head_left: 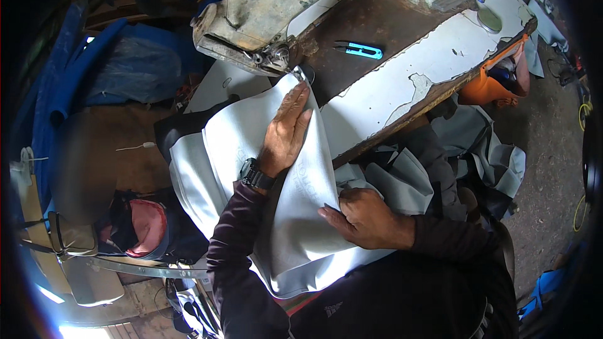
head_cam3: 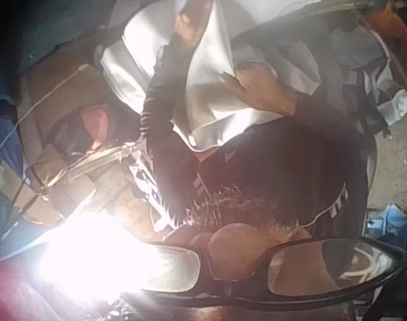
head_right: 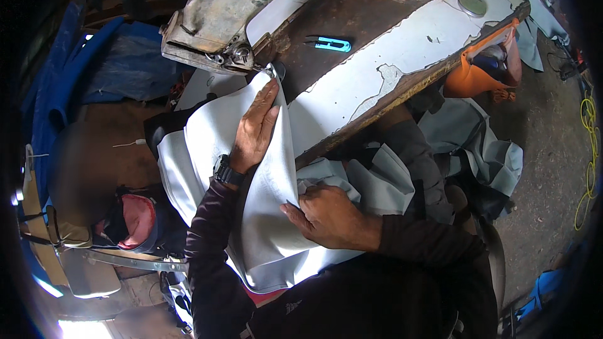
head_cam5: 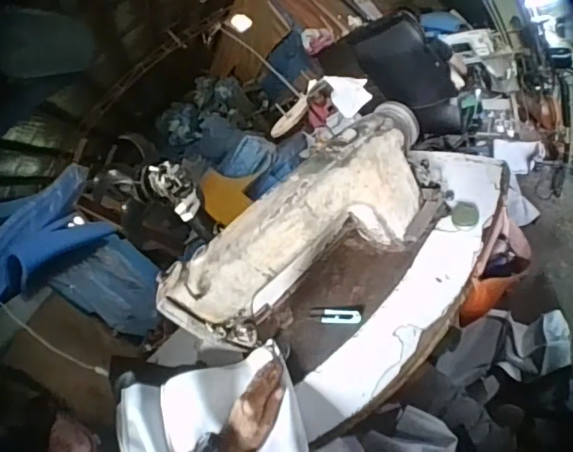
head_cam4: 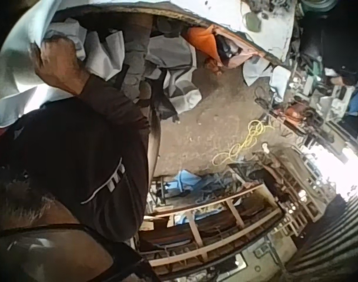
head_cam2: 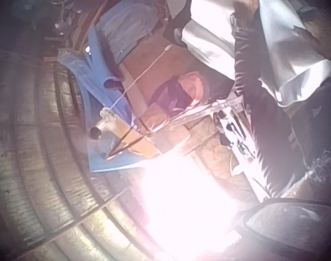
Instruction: Using an industrial sewing machine to sew seams on large pieces of white upholstery fabric.
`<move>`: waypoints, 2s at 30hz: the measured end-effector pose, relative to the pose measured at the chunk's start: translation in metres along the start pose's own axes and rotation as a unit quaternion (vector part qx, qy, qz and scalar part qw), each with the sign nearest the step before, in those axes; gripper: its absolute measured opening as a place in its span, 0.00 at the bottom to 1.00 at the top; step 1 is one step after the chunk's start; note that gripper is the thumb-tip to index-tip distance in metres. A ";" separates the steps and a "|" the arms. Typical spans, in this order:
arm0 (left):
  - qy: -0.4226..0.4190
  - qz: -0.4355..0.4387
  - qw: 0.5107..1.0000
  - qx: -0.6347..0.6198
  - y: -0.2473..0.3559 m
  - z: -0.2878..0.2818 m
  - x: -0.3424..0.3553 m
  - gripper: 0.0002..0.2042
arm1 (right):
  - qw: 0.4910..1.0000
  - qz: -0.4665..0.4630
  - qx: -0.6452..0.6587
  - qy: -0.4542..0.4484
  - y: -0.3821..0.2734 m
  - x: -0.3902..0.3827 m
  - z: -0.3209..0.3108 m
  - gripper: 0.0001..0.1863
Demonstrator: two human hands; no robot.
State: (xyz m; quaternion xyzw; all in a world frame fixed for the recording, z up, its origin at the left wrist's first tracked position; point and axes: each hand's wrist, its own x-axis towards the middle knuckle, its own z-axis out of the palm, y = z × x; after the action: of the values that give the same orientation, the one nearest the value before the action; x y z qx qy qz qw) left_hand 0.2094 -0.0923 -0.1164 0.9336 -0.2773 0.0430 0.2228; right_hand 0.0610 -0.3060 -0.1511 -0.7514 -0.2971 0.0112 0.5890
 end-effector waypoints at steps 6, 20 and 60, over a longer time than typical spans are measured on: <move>-0.009 0.051 0.997 0.050 0.007 -0.003 -0.012 0.22 | 0.991 -0.108 -0.043 -0.059 0.004 0.008 -0.024 0.21; 0.045 0.085 0.994 0.051 0.012 -0.014 -0.032 0.19 | 0.883 -0.266 -0.385 -0.019 0.032 0.072 -0.067 0.20; 0.043 0.051 0.996 0.052 -0.061 -0.019 0.010 0.16 | 0.906 -0.212 -0.358 -0.078 0.052 0.147 -0.080 0.13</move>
State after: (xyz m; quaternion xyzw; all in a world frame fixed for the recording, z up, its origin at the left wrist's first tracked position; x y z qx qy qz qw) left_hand 0.2515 -0.0438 -0.1214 0.9258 -0.3119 0.1086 0.1836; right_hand 0.2342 -0.3156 -0.1237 -0.8278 -0.4786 -0.1625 0.2436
